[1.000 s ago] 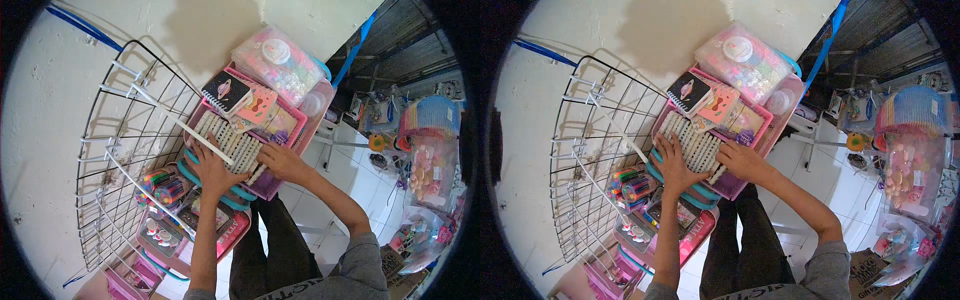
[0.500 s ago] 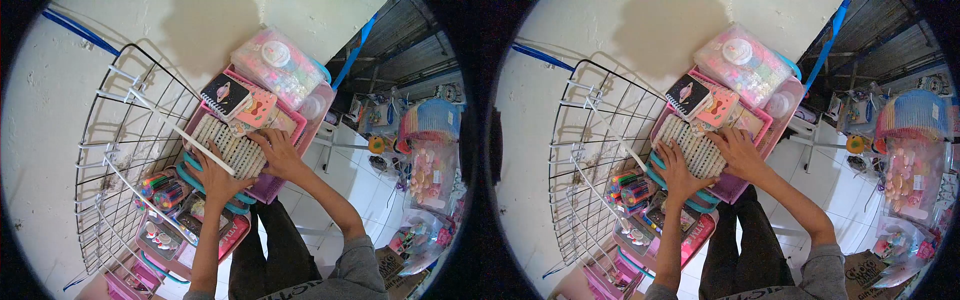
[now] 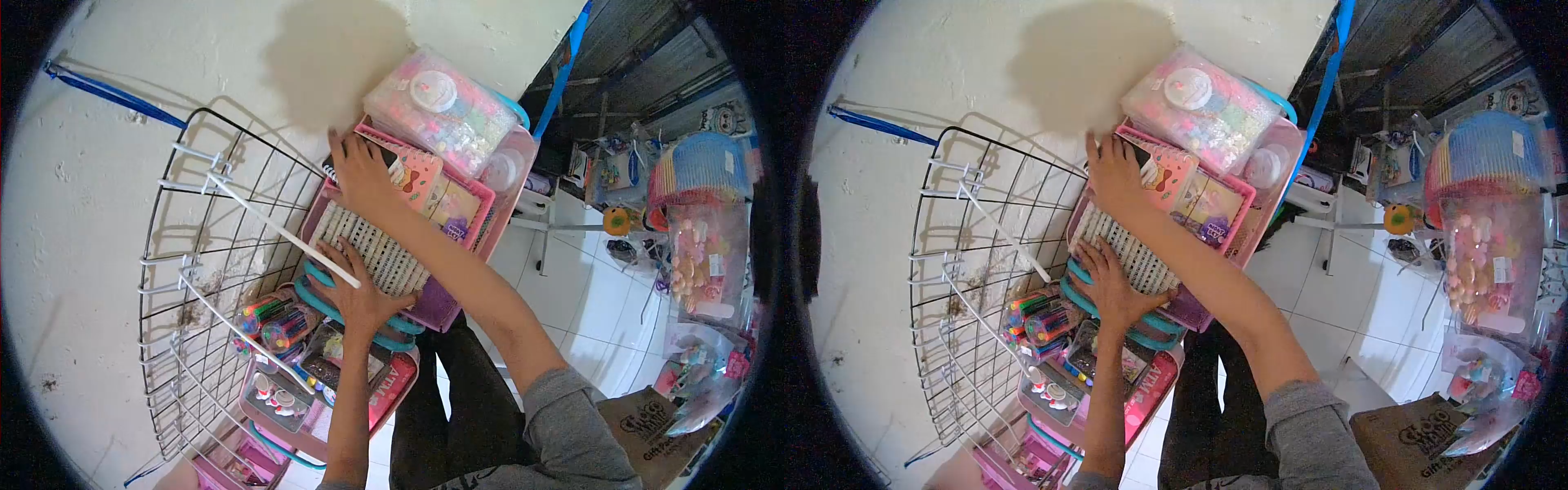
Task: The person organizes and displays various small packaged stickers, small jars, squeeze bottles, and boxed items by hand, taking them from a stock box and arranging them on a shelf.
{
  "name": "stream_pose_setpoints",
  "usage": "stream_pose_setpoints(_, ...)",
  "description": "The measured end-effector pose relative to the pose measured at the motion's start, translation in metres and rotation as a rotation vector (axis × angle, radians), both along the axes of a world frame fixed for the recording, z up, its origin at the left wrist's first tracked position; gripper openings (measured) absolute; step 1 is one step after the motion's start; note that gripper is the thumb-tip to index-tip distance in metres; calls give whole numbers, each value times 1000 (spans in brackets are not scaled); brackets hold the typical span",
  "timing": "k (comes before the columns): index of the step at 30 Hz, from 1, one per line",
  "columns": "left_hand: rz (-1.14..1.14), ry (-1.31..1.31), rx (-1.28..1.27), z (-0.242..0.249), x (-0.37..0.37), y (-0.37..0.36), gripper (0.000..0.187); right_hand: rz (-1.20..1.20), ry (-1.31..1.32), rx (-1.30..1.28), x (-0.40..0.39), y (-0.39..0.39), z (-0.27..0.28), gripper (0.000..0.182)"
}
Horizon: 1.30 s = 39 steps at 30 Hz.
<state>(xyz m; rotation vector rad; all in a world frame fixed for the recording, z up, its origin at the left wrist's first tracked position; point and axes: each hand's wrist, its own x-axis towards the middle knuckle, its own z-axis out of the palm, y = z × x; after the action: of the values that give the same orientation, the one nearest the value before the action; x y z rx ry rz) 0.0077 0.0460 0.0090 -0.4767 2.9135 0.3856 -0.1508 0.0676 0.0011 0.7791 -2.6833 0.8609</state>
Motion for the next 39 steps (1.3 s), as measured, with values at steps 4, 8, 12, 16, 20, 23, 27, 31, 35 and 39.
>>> stream_pose_setpoints(4, 16, 2, 22, 0, 0, -1, 132, -1, -31, 82, -3, 6, -12, 61)
stream_pose_setpoints(8, 4, 37, 35, -1, 2, 0, 133, -36, -118, 36, -13, 21, 0, 54)
stream_pose_setpoints(12, -8, 73, 31, -2, 2, -2, 133, 62, -244, 188, -30, 43, 25, 46)
stream_pose_setpoints(16, 14, 33, 45, -3, 2, -1, 133, 236, -248, 275, -26, 52, 35, 37)
stream_pose_setpoints(20, 22, -1, 51, -2, 1, -1, 134, 271, -260, 333, -29, 44, 35, 28)
stream_pose_setpoints(23, 22, -1, 58, -4, 1, -1, 136, 96, -167, 516, -24, 29, 15, 33)
stream_pose_setpoints(27, 17, 0, 34, 1, 0, 0, 135, 46, -233, 223, -28, 55, 28, 29)
stream_pose_setpoints(31, 23, 15, 24, 3, 0, 1, 133, 178, -272, -133, -23, 122, 54, 27)
stream_pose_setpoints(35, 17, 33, 22, 2, 1, 0, 131, 560, -424, -276, 11, 187, 69, 30)
stream_pose_setpoints(39, -2, 31, 39, 1, 1, -1, 132, 747, -592, -60, 48, 191, 62, 30)
